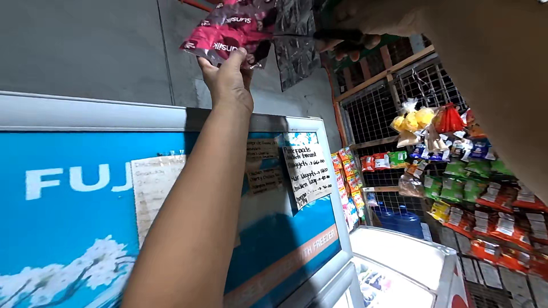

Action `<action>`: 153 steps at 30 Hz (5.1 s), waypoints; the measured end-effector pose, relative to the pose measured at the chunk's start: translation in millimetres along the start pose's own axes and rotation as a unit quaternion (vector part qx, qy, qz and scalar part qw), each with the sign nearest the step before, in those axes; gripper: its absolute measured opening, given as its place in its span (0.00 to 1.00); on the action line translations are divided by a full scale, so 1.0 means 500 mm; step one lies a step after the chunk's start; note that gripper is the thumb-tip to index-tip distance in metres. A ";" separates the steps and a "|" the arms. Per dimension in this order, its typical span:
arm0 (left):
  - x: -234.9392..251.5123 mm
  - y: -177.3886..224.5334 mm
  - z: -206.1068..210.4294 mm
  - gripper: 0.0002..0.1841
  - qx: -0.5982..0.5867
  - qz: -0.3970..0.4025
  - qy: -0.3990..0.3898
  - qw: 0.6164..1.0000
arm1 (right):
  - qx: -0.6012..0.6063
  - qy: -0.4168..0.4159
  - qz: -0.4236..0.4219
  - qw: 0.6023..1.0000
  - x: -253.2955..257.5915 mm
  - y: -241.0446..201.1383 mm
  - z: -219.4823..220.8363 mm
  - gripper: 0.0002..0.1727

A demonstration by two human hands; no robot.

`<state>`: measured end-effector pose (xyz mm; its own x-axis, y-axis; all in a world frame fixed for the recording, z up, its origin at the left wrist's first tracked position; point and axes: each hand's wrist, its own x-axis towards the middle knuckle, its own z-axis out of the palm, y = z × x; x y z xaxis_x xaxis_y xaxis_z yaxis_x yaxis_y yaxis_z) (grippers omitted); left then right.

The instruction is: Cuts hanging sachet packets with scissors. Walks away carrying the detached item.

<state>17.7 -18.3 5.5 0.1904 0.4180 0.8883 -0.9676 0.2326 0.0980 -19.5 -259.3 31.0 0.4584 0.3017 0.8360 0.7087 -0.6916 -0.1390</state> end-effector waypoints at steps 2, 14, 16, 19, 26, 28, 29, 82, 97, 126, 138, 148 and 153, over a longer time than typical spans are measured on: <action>0.005 0.001 -0.001 0.42 0.007 0.004 -0.004 1.000 | -0.003 -0.007 -0.002 1.000 0.003 -0.008 0.007 0.21; 0.028 0.014 -0.037 0.41 0.058 0.053 -0.054 0.995 | 0.054 -0.012 -0.009 0.998 0.010 -0.016 0.026 0.22; 0.028 0.014 -0.038 0.41 0.053 0.053 -0.057 0.996 | 0.059 -0.016 -0.010 0.998 0.010 -0.017 0.029 0.21; 0.026 0.012 -0.038 0.42 0.046 0.053 -0.059 0.996 | 0.066 -0.021 -0.005 0.998 0.015 -0.017 0.032 0.22; 0.018 0.013 -0.039 0.41 0.036 0.040 -0.055 0.997 | 0.088 -0.013 -0.002 0.996 0.026 -0.018 0.042 0.21; 0.016 0.015 -0.039 0.40 0.036 0.036 -0.053 0.997 | 0.087 -0.012 0.001 0.996 0.025 -0.021 0.044 0.21; 0.015 0.016 -0.039 0.40 0.035 0.035 -0.053 0.997 | 0.083 -0.013 0.002 0.996 0.025 -0.022 0.045 0.21; 0.009 -0.015 -0.050 0.37 0.001 0.022 -0.057 0.998 | 0.087 -0.019 -0.049 0.995 0.051 0.002 0.041 0.16; -0.003 -0.035 -0.050 0.39 0.004 0.029 -0.060 0.998 | 0.074 -0.010 -0.022 0.997 0.061 -0.014 0.038 0.16; 0.012 -0.077 0.025 0.23 -0.096 -0.078 0.006 0.992 | 0.043 -0.020 -0.011 0.999 0.055 0.018 0.032 0.19; 0.019 -0.041 0.026 0.28 0.021 0.032 0.030 0.999 | 0.119 -0.026 -0.082 0.989 0.067 0.058 0.056 0.18; 0.031 -0.017 0.009 0.31 0.050 0.051 0.017 0.997 | 0.154 -0.034 -0.091 0.983 0.075 0.054 0.071 0.17; 0.040 -0.013 -0.006 0.30 0.028 0.036 0.014 0.999 | 0.129 -0.036 -0.054 0.989 0.057 0.010 0.061 0.17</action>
<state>28.3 -8.7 21.3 0.1236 0.4573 0.8807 -0.9866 0.1520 0.0595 13.5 -234.0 38.1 0.4025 0.4182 0.8143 0.8653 -0.4643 -0.1892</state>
